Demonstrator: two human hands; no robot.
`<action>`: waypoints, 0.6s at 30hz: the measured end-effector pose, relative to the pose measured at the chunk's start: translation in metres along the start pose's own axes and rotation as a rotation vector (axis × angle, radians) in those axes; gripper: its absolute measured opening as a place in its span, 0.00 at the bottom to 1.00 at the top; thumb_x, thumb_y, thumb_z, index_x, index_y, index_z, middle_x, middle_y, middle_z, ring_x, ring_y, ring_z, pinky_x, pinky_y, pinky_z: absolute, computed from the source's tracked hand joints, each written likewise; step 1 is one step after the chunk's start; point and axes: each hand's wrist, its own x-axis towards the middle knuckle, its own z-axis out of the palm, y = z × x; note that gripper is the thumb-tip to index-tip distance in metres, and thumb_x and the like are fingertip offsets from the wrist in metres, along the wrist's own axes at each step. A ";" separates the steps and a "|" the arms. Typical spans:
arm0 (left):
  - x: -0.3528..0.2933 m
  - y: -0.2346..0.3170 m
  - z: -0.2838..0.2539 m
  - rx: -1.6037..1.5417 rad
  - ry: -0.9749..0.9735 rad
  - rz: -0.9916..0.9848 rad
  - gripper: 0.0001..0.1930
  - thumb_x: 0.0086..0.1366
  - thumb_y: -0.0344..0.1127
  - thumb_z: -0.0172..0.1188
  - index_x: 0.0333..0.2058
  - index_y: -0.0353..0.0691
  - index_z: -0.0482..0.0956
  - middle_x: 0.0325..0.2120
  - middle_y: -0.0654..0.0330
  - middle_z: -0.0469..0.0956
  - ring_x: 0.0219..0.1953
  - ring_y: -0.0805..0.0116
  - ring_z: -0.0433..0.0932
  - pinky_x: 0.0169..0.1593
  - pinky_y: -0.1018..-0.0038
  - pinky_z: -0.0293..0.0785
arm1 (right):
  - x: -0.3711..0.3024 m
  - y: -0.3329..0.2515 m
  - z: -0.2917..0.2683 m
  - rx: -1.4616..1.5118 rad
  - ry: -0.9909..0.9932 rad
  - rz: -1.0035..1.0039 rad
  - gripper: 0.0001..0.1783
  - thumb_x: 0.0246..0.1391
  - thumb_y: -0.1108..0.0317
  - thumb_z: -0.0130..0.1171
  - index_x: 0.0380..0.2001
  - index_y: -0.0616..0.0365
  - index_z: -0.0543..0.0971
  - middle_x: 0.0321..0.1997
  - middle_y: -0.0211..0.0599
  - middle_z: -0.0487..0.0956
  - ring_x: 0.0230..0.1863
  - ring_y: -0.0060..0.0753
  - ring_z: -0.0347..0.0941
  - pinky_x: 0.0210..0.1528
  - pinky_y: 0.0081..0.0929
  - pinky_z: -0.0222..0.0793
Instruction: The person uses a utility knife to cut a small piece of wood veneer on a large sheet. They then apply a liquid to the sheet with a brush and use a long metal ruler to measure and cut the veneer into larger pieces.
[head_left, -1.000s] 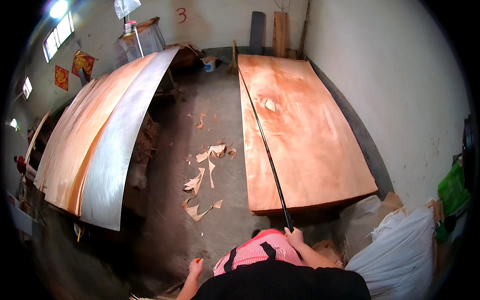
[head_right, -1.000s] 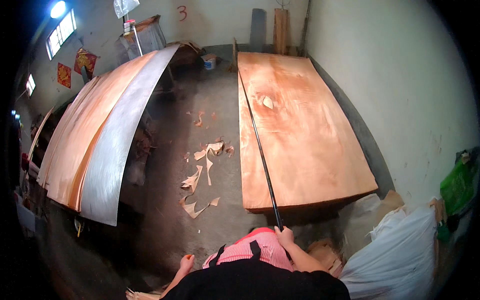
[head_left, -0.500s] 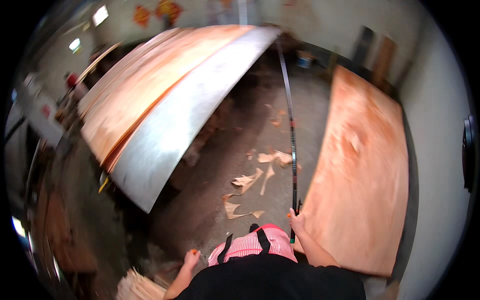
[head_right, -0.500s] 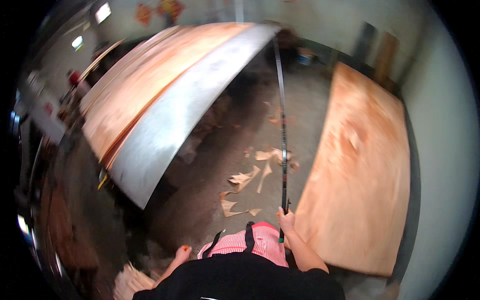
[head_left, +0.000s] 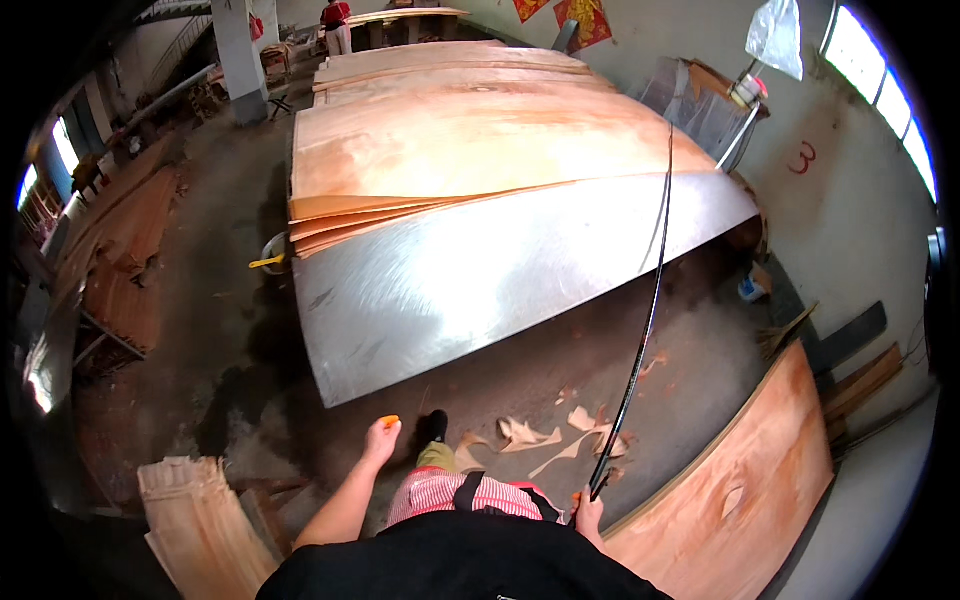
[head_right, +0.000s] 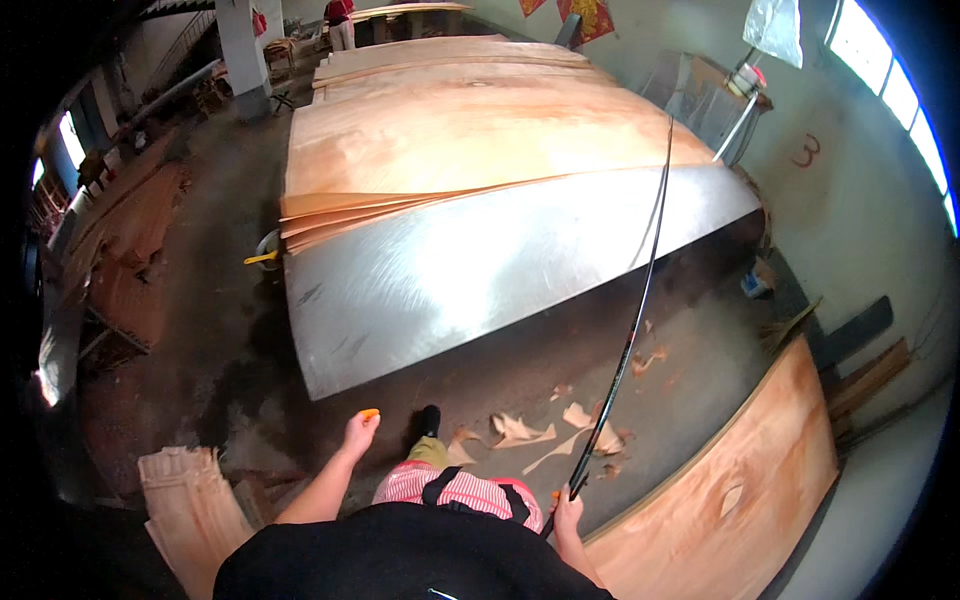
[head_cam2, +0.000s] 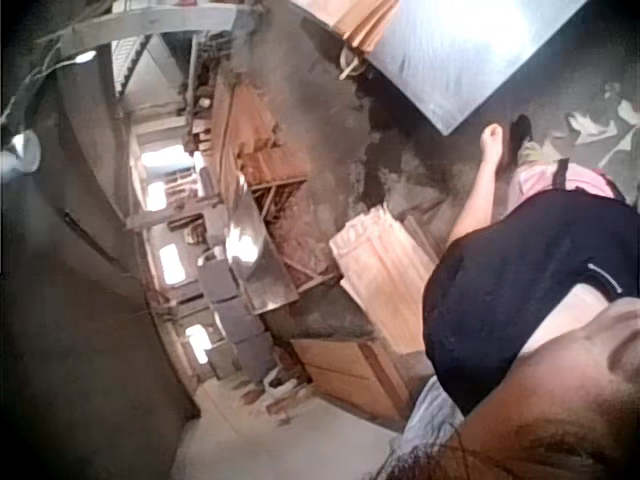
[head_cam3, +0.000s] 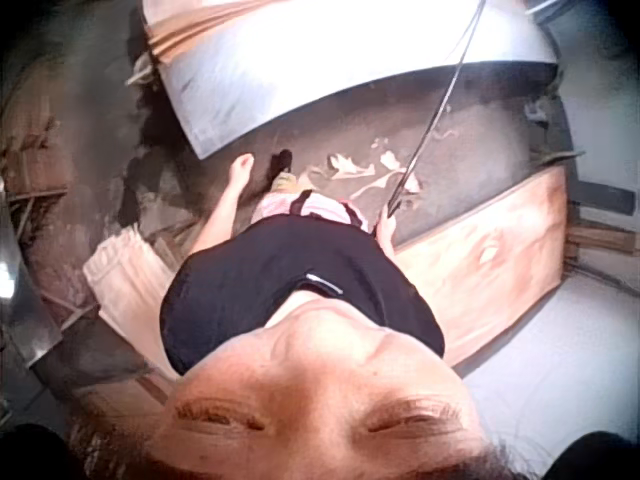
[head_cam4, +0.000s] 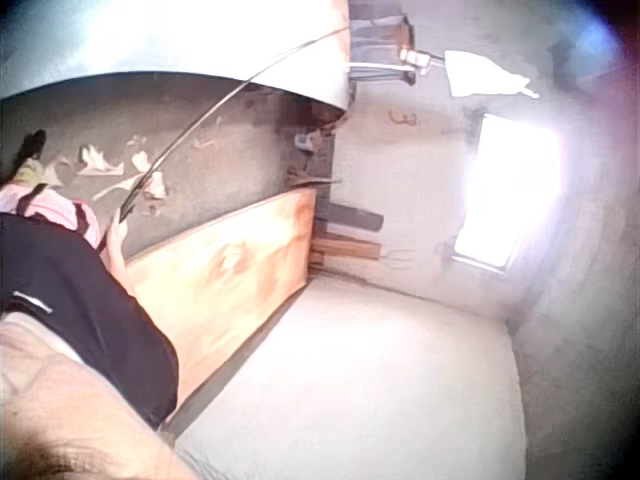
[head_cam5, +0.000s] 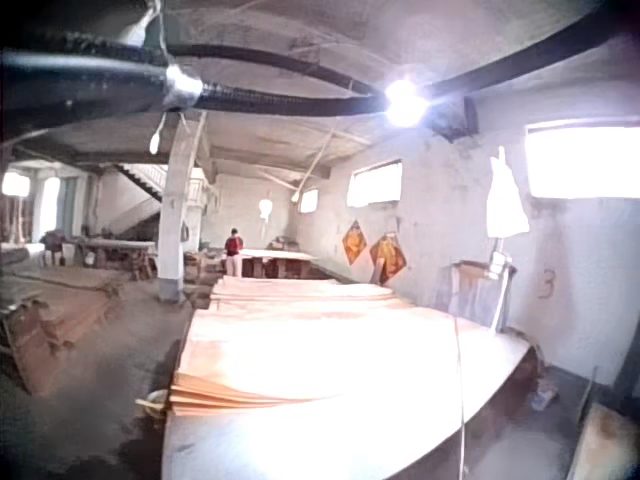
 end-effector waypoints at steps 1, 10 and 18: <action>0.021 0.023 0.007 -0.061 -0.020 -0.016 0.15 0.54 0.38 0.53 0.36 0.33 0.72 0.29 0.53 0.75 0.32 0.67 0.75 0.38 0.75 0.69 | 0.011 -0.004 0.003 -0.036 -0.013 -0.012 0.18 0.53 0.58 0.45 0.18 0.60 0.67 0.09 0.29 0.63 0.08 0.20 0.58 0.11 0.18 0.56; 0.195 0.156 0.048 -0.021 -0.259 0.256 0.14 0.55 0.38 0.51 0.38 0.37 0.72 0.30 0.57 0.75 0.30 0.70 0.74 0.35 0.77 0.69 | 0.089 -0.136 0.126 -0.011 0.046 -0.105 0.21 0.54 0.52 0.40 0.21 0.59 0.68 0.12 0.28 0.64 0.11 0.21 0.59 0.14 0.17 0.55; 0.222 0.219 0.095 -0.082 -0.784 0.137 0.19 0.55 0.45 0.50 0.42 0.40 0.69 0.29 0.55 0.75 0.32 0.65 0.73 0.37 0.74 0.68 | 0.209 -0.209 0.320 0.098 -0.295 0.012 0.20 0.55 0.53 0.37 0.35 0.59 0.68 0.21 0.30 0.69 0.22 0.22 0.67 0.24 0.17 0.63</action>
